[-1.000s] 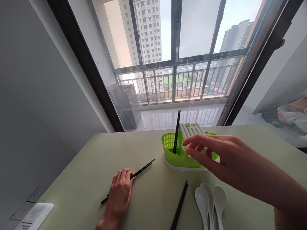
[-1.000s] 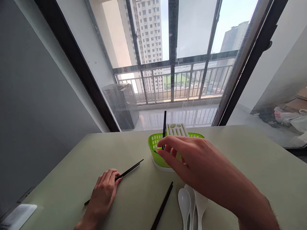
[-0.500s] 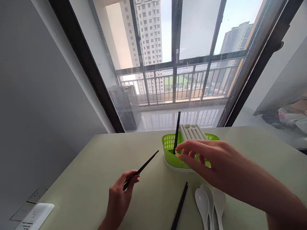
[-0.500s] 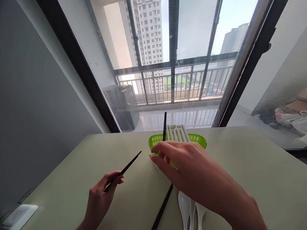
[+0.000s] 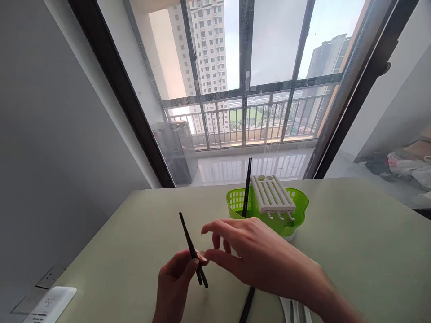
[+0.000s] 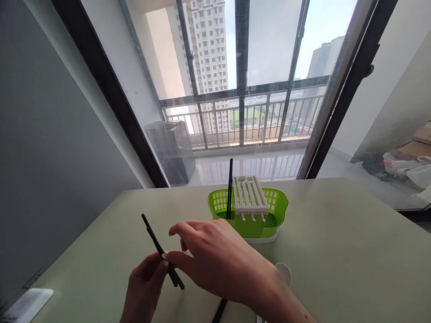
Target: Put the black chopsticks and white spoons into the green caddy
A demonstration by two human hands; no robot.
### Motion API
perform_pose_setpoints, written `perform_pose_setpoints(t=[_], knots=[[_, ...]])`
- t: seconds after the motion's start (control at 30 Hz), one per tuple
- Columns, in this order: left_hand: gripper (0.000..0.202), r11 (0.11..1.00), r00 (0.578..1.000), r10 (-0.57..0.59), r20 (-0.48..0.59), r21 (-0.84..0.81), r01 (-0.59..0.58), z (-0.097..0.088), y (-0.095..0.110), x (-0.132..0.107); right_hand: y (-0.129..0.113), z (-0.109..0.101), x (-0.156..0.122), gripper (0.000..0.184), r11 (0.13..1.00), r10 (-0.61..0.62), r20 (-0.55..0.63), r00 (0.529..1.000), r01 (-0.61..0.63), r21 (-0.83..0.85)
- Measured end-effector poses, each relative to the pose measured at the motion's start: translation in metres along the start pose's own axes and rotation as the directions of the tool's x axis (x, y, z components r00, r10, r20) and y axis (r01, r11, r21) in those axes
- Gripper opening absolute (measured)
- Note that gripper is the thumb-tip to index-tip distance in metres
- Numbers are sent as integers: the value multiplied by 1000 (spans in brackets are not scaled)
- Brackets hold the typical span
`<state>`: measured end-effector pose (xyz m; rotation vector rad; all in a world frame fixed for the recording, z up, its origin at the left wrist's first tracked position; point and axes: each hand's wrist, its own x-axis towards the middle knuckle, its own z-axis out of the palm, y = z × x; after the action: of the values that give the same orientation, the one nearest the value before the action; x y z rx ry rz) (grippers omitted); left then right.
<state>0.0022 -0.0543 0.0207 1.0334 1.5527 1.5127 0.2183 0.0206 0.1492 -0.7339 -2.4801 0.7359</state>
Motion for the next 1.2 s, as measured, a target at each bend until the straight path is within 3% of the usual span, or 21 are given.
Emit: perform_pose_setpoints(t=[0.13, 0.37, 0.5, 0.73, 1.0, 1.2], knots=[[28, 994, 993, -66, 93, 93, 58, 16, -3, -21, -7, 5, 4, 24, 997, -43, 17, 999, 42, 60], [18, 997, 996, -69, 54, -12, 70, 34, 3, -37, -1, 1, 3, 28, 990, -138, 51, 989, 140, -24], [14, 998, 994, -55, 97, -29, 58, 36, -2, -35, 0, -1, 2, 32, 987, -151, 62, 987, 153, -46], [7, 995, 973, 82, 217, 32, -91, 33, -9, -26, 2, -7, -1, 24, 991, -133, 67, 989, 130, 42], [10, 993, 967, 17, 253, 106, -45, 33, -10, -20, 2, -10, -7, 21, 986, 91, -135, 987, -70, 150], [15, 966, 957, 44, 286, 233, -114, 32, -12, -12, -5, -6, -8, 25, 994, 21, -152, 988, -5, 105]])
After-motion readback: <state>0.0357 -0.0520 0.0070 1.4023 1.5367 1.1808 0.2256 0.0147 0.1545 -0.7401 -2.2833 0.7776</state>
